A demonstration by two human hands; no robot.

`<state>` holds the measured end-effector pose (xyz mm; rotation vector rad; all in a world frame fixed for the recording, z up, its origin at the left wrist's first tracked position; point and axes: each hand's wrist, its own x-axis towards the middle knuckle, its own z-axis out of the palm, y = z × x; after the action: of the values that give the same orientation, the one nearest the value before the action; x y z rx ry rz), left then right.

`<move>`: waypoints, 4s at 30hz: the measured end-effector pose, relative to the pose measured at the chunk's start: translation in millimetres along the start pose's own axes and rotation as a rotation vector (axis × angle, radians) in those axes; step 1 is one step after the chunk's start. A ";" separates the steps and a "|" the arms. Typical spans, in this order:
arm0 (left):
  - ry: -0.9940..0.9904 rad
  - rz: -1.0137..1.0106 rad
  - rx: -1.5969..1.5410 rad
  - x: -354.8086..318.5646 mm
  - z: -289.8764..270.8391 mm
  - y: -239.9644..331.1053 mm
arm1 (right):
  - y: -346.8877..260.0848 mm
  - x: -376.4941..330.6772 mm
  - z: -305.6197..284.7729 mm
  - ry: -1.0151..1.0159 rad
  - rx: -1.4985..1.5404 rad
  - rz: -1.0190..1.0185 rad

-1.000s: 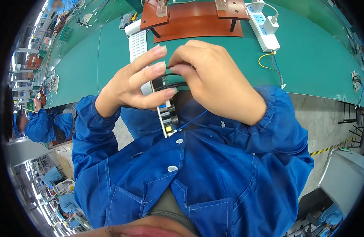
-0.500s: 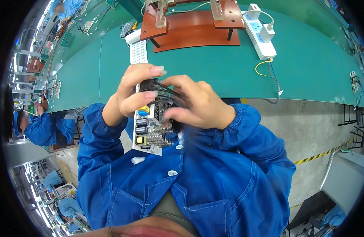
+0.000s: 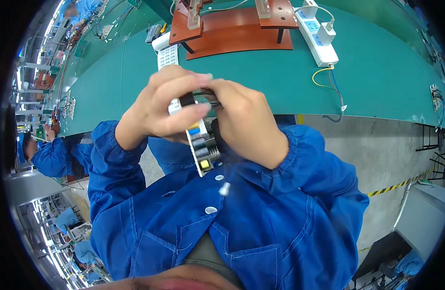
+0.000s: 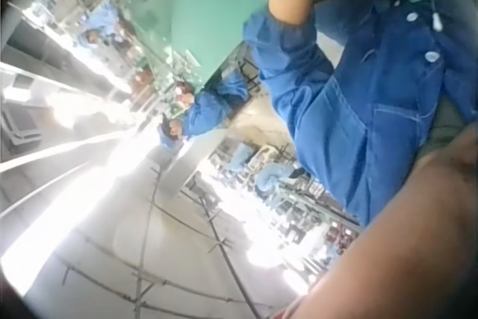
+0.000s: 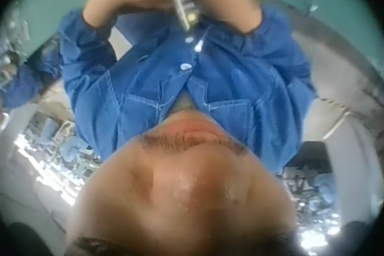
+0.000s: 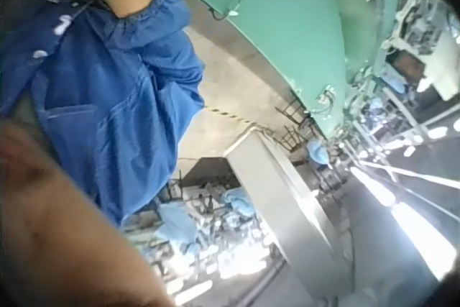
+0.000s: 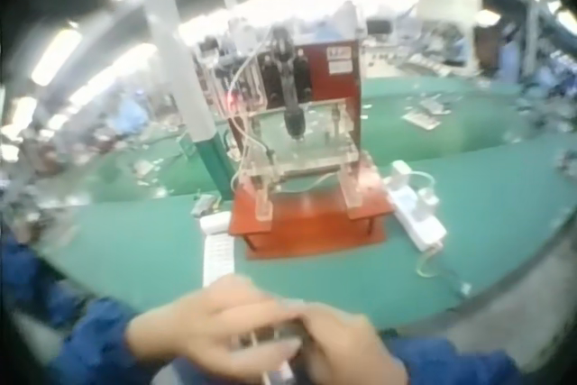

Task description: Assembling electronic components, connecting wires, and placing circuit boards into a testing fixture on a production line.

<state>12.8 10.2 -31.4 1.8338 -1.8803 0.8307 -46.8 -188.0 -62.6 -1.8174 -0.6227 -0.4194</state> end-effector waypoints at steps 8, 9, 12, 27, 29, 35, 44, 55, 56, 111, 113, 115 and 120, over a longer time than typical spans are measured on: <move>-0.099 -0.494 -0.188 10.4 -11.9 17.1 | 32.3 -24.9 -4.1 -0.176 0.003 -0.134; -0.119 -0.557 -0.202 10.9 -10.0 18.0 | 28.9 -22.0 -1.8 -0.099 0.065 -0.153; -0.159 -0.618 -0.185 16.5 -7.5 14.2 | 39.0 -22.3 -0.9 -0.220 -0.011 -0.097; 0.121 -0.849 0.119 4.9 -18.1 7.0 | 89.7 46.2 30.3 0.106 0.985 0.502; 0.153 -0.869 0.111 2.9 -15.2 8.5 | 99.5 65.2 29.2 0.117 0.999 0.497; 0.098 -0.822 0.002 4.4 4.1 15.4 | 136.1 107.0 37.1 0.229 1.006 0.527; 0.048 -0.865 -0.035 -4.2 4.6 13.2 | 151.7 93.7 30.9 0.105 0.790 0.452; 0.362 -0.728 0.294 68.4 -58.5 -75.5 | 162.6 93.2 25.4 0.051 0.629 0.431; 0.378 -0.714 0.301 91.8 -63.1 -87.4 | 164.2 90.8 21.4 0.034 0.611 0.440; 0.717 -1.837 -1.334 -105.4 12.7 78.7 | 42.2 33.9 87.5 -0.476 0.111 0.222; 0.724 -1.845 -1.331 -107.2 13.8 76.7 | 45.2 31.5 93.2 -0.433 0.052 0.204; 0.732 -1.847 -1.330 -106.2 13.2 75.8 | 49.9 31.4 96.2 -0.413 0.005 0.117; 0.748 -1.950 -1.295 -110.3 11.7 77.0 | 47.6 39.3 94.8 -0.374 -0.255 -0.272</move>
<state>-53.8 84.3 -122.4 1.1559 0.3689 -0.4067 11.4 -101.8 -107.1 -2.0824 -1.1258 -0.3517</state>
